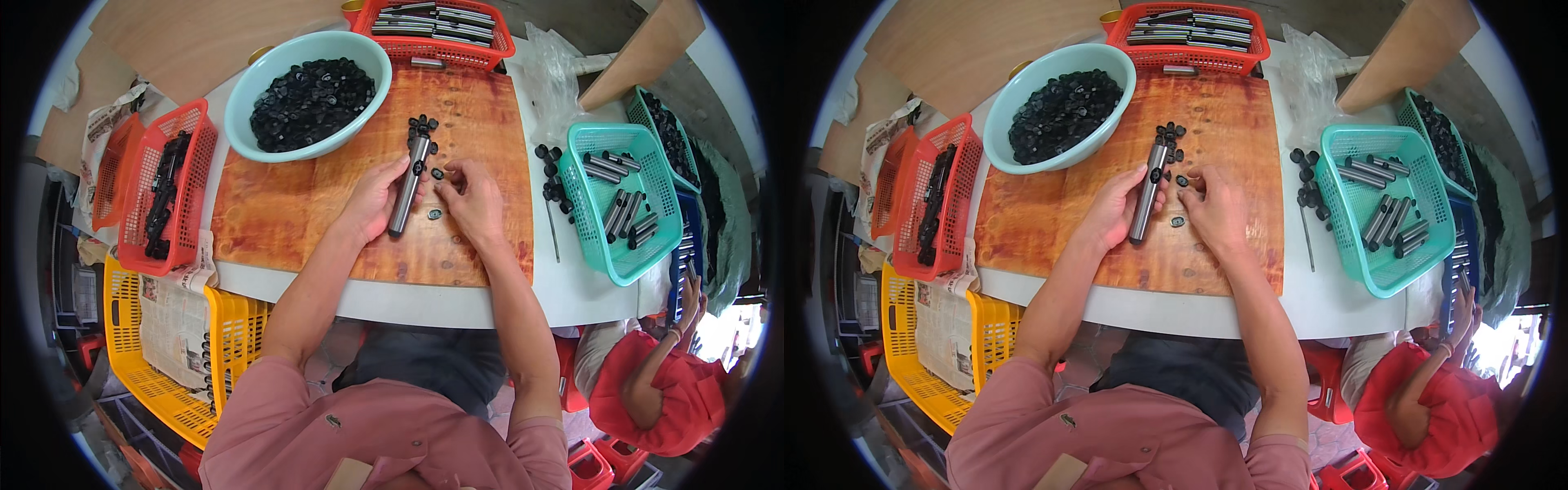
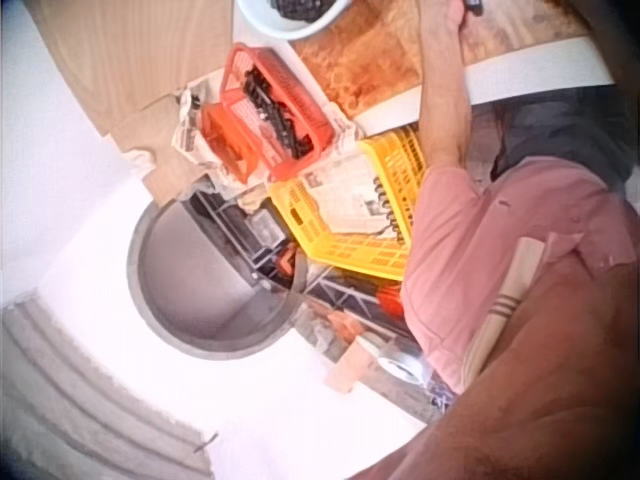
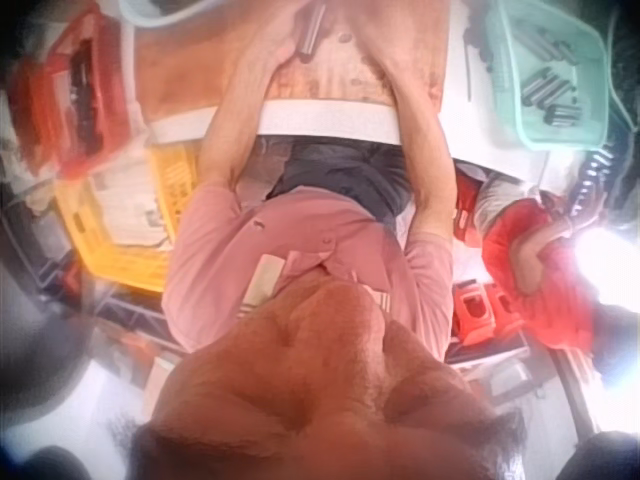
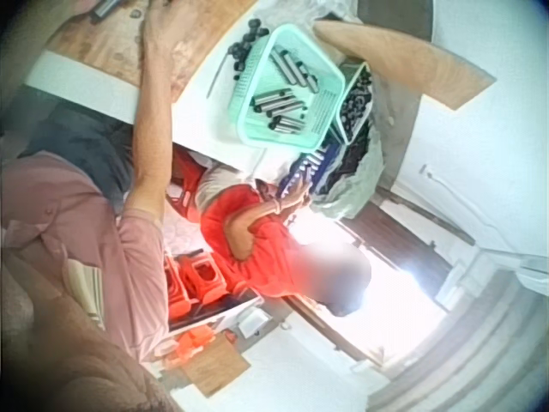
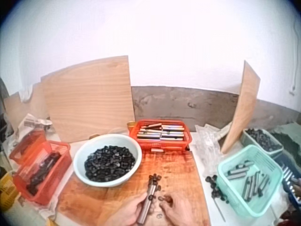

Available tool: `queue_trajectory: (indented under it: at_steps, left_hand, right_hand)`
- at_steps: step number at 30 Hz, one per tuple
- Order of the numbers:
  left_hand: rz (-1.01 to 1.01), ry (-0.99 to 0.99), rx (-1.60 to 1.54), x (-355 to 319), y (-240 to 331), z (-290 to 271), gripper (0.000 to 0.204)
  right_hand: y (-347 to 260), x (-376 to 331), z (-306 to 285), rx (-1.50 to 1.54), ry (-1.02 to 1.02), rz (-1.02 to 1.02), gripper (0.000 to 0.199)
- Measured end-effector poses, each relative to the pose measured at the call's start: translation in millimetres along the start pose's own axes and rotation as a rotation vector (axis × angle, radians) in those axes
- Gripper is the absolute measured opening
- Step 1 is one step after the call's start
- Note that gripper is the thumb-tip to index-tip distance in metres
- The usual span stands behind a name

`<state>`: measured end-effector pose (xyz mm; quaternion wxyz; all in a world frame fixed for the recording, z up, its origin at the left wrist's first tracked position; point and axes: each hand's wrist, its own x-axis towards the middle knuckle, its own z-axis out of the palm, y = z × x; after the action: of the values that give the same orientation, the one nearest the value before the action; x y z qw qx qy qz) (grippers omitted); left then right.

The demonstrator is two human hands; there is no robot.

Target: The person repeatedly picks small black plastic caps and metal cylindrical rods from a table, inserts the caps into the ends of the rods, and places the assembled units into a yellow basket. A second person works similarly at the same table.

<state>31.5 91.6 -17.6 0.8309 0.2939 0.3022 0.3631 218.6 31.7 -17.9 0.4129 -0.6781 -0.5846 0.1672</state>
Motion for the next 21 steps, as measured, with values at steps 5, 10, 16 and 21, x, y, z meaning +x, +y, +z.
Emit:
queue_trajectory:
  at_steps: [5,10,16,21]
  left_hand:
    - [-0.003,0.003,-0.065,1.1,1.4,2.0,0.036]
    - [-0.206,-0.250,-0.086,-5.7,2.8,-6.4,0.041]
    - [-0.293,-0.324,0.048,-9.9,-10.0,6.0,0.036]
    - [-0.116,-0.182,-0.024,-6.2,-6.1,5.5,0.033]
  right_hand:
    - [-11.5,12.2,1.0,-0.073,-0.056,-0.004,0.022]
    - [-2.8,16.2,1.1,-0.056,-0.054,-0.019,0.015]
    - [1.8,21.7,-14.9,-0.068,-0.084,0.177,0.018]
    - [6.3,27.3,-17.3,-0.122,-0.026,0.165,0.018]
